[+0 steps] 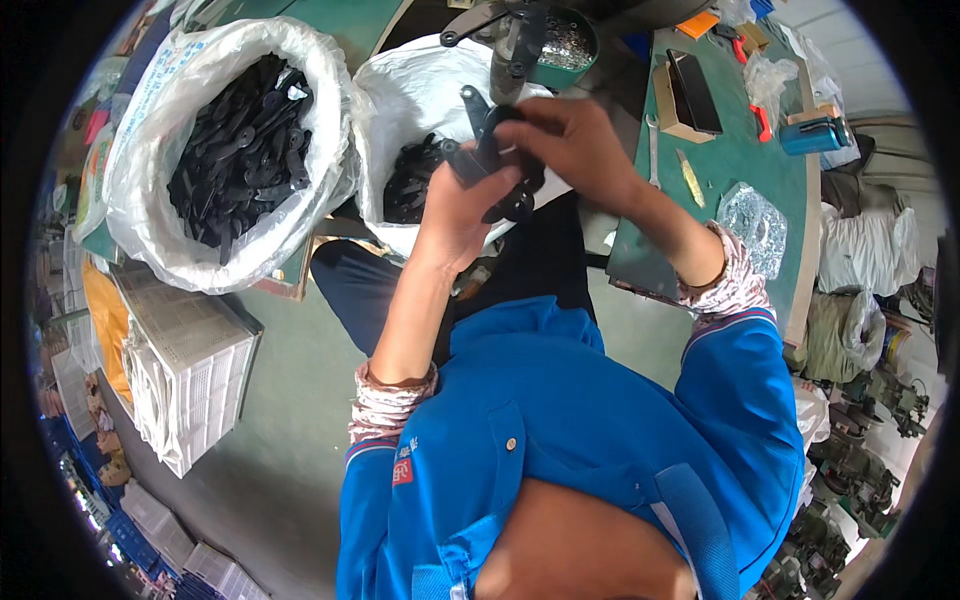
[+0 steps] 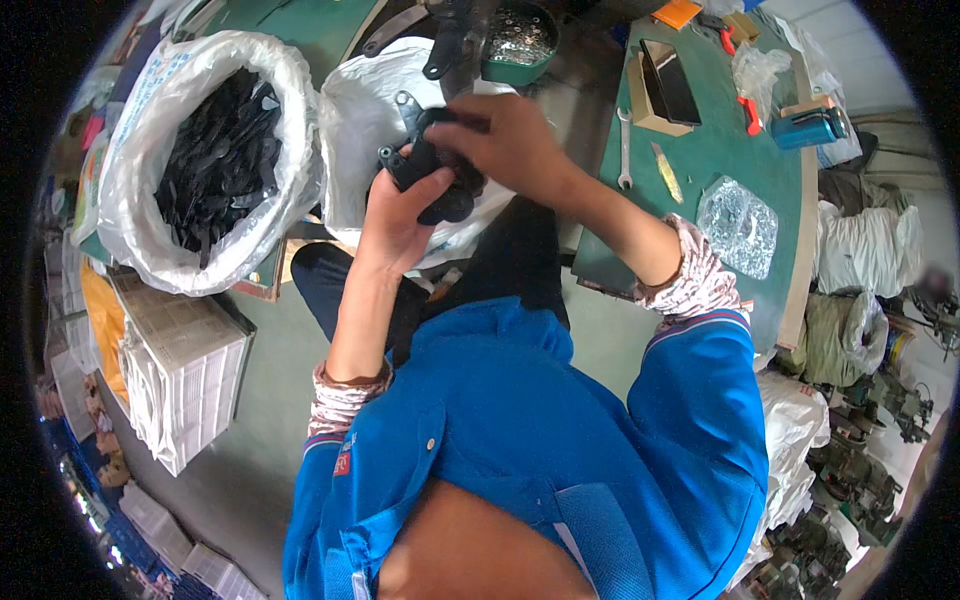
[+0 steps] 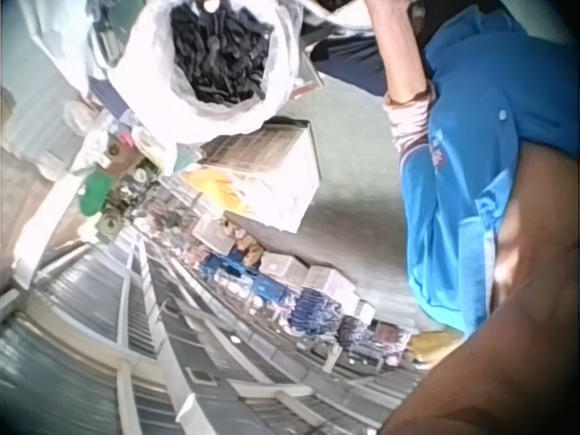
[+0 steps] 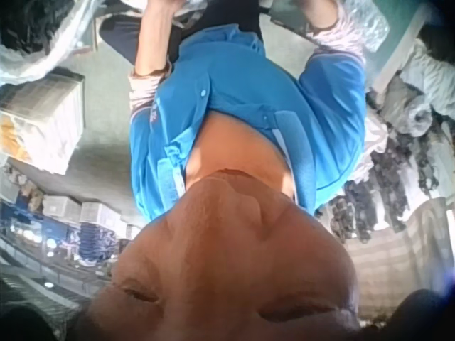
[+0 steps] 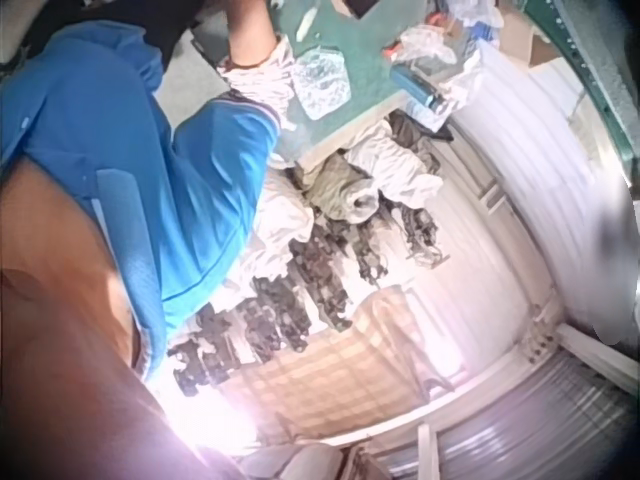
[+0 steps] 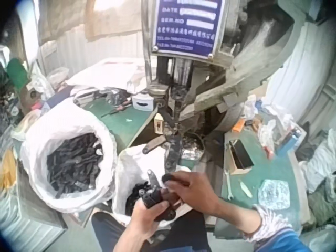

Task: The person picks black plastic components from a white sack and uses a handheld tool to press small metal pins into them. The person then places the assembled parts into a second white sack. The process is repeated continuously.

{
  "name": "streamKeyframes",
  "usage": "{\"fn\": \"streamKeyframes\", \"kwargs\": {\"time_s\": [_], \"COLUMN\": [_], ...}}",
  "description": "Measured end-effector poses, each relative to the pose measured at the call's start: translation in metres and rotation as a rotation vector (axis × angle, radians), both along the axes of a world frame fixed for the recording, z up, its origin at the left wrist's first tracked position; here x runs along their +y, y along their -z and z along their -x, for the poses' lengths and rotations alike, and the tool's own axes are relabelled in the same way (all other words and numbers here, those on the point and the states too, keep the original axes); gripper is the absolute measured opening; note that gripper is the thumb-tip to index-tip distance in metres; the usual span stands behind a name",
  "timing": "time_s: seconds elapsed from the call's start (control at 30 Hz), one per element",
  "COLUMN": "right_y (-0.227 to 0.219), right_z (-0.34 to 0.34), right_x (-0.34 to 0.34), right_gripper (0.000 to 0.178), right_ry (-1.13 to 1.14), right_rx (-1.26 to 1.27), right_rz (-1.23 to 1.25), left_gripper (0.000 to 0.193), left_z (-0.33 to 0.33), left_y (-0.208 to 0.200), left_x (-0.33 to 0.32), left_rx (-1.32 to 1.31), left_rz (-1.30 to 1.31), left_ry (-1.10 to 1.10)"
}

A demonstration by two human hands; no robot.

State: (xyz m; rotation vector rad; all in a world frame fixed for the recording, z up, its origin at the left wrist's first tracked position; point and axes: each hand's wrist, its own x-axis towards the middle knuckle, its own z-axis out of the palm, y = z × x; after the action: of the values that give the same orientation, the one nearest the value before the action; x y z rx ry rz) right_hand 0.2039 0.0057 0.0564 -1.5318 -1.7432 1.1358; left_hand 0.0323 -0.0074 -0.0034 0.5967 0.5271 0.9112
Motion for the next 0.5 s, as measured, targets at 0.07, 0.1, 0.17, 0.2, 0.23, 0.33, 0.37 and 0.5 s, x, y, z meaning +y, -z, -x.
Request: {"fn": "streamKeyframes", "kwargs": {"time_s": [0.07,0.1,0.17,0.2,0.23,0.33,0.37,0.5], "right_y": [0.002,0.009,0.014,0.012,0.007,0.011,0.014,0.014], "right_z": [0.002,-0.002,-0.011,-0.011,-0.010,0.006,0.010,-0.001], "right_x": [-0.001,0.003,0.000,-0.009,-0.014,-0.042,-0.043,-0.037], "right_gripper": [0.020,0.020,0.019,0.019,0.030,0.044,0.045,0.044], "right_ry": [0.111,0.105,0.037,-0.027,-0.215,-0.364,-0.401,-0.445], "right_rx": [0.298,0.313,0.223,0.122,-0.069,-0.171,-0.276,-0.259], "right_rz": [-0.078,-0.172,-0.310,-0.348,-0.737,-0.644,-0.772,-0.987], "left_gripper": [0.033,0.034,0.035,0.035,0.039,0.040,0.041,0.046], "left_z": [-0.001,0.002,0.007,0.011,0.014,0.016,0.015,0.011], "left_y": [0.002,0.004,0.004,0.005,0.002,0.001,-0.002,-0.005], "left_x": [-0.002,0.000,0.005,0.005,0.006,0.010,0.003,0.005], "left_rx": [-0.093,-0.142,-0.200,-0.226,-0.233,-0.311,-0.295,-0.335], "left_rz": [0.061,0.055,0.123,0.161,0.217,0.255,0.244,0.295], "left_ry": [-0.121,-0.150,-0.213,-0.250,-0.260,-0.193,-0.145,-0.120]}}
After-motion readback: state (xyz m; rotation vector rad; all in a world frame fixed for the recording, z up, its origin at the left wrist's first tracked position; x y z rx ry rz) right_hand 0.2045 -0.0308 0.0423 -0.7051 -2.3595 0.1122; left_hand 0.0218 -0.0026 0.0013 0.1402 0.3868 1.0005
